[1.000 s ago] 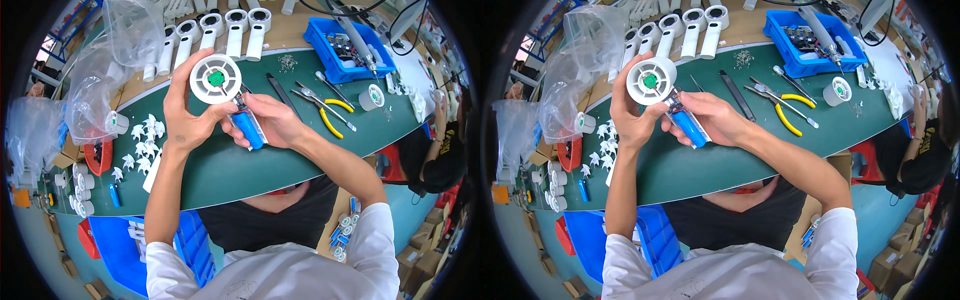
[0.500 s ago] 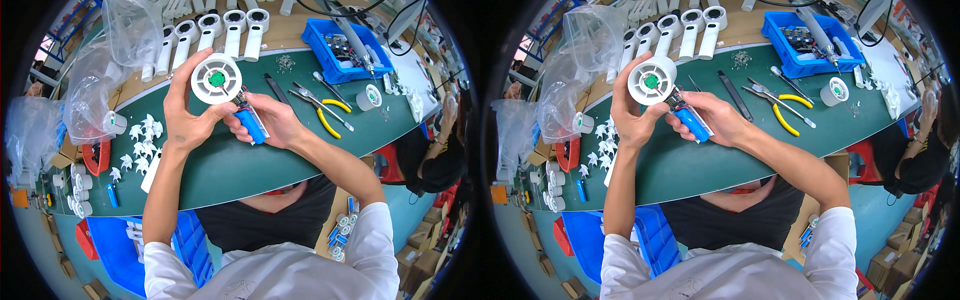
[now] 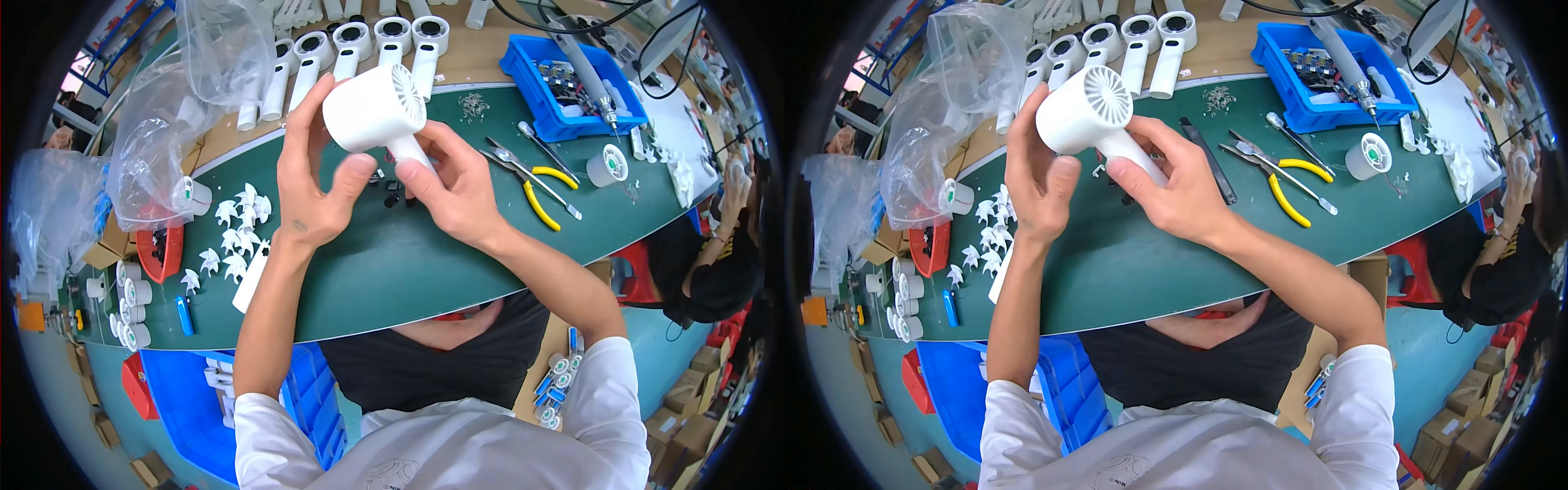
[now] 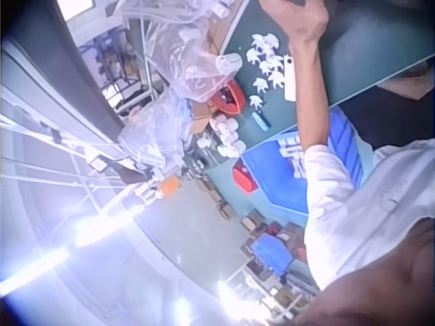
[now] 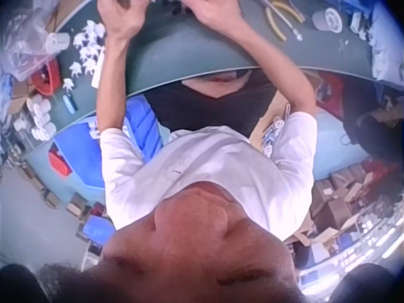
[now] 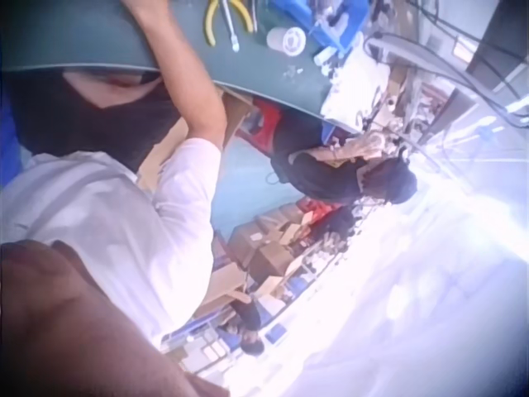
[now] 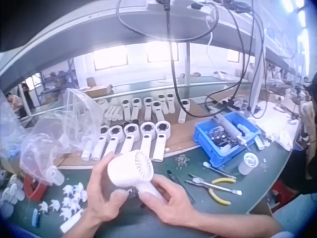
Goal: Assembling the internal components, circuitry, and outer casing of handheld portable fans.
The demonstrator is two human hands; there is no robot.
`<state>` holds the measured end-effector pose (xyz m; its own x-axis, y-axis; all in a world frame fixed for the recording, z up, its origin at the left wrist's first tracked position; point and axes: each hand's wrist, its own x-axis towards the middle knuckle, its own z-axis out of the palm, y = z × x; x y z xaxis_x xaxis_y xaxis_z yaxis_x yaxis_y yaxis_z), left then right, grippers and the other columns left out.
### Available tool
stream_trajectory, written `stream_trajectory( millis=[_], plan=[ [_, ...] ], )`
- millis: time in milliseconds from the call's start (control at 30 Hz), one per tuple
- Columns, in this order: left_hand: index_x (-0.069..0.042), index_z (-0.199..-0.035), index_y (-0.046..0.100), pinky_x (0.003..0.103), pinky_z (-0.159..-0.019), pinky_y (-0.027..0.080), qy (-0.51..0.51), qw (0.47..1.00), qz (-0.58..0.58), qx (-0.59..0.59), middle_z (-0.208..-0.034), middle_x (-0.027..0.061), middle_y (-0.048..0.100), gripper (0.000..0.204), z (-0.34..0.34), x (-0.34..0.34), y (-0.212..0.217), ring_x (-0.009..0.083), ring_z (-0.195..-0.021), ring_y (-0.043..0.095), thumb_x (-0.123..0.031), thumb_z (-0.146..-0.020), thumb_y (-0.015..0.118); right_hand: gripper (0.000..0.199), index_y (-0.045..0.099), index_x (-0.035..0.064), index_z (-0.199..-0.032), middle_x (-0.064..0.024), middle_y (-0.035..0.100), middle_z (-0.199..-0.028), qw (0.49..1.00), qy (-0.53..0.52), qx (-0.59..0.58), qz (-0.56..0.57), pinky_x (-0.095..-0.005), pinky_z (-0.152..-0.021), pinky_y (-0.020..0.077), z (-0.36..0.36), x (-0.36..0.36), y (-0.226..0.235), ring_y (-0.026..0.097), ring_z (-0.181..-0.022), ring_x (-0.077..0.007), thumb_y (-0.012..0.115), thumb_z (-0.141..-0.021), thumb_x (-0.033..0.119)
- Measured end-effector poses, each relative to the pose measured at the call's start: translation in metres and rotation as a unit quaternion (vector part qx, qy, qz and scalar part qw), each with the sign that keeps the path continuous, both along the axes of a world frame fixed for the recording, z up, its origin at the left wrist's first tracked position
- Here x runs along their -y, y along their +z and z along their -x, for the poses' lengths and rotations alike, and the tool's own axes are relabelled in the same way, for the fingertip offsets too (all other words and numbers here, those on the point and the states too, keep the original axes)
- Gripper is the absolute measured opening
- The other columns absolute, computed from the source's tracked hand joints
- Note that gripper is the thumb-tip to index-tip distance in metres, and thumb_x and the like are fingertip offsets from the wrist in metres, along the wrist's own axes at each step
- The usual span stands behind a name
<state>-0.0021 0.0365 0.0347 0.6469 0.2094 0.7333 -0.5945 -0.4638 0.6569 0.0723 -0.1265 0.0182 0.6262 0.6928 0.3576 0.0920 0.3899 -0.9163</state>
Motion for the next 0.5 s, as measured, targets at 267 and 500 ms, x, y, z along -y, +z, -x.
stream_trajectory(
  millis=[267, 500],
  plan=[
    [0.004, -0.140, 0.040, 0.038, -0.102, 0.045, -0.168, 0.890, 0.392, -0.163, -0.127, 0.0162, 0.057, 0.054, -0.0037, 0.0055, -0.0035, 0.0251, -0.119, 0.056, -0.037, -0.105, 0.032, 0.061, 0.045, -0.0055, -0.126, -0.0171, 0.064, -0.110, 0.963, -0.117, 0.237, 0.054, -0.0317, -0.084, 0.0550, 0.0090, -0.0036, -0.0102, 0.066, -0.099, -0.0209, 0.081, -0.077, 0.005],
    [0.004, -0.136, 0.042, 0.042, -0.104, 0.045, -0.210, 0.870, 0.420, -0.148, -0.128, 0.0229, 0.057, 0.050, -0.0030, 0.0077, 0.0005, 0.0320, -0.119, 0.058, -0.033, -0.105, 0.027, 0.063, 0.046, -0.0056, -0.125, -0.0186, 0.064, -0.108, 0.942, -0.144, 0.296, 0.068, -0.0332, -0.080, 0.0572, 0.0101, -0.0032, -0.0097, 0.068, -0.099, -0.0235, 0.082, -0.076, 0.008]
  ],
)
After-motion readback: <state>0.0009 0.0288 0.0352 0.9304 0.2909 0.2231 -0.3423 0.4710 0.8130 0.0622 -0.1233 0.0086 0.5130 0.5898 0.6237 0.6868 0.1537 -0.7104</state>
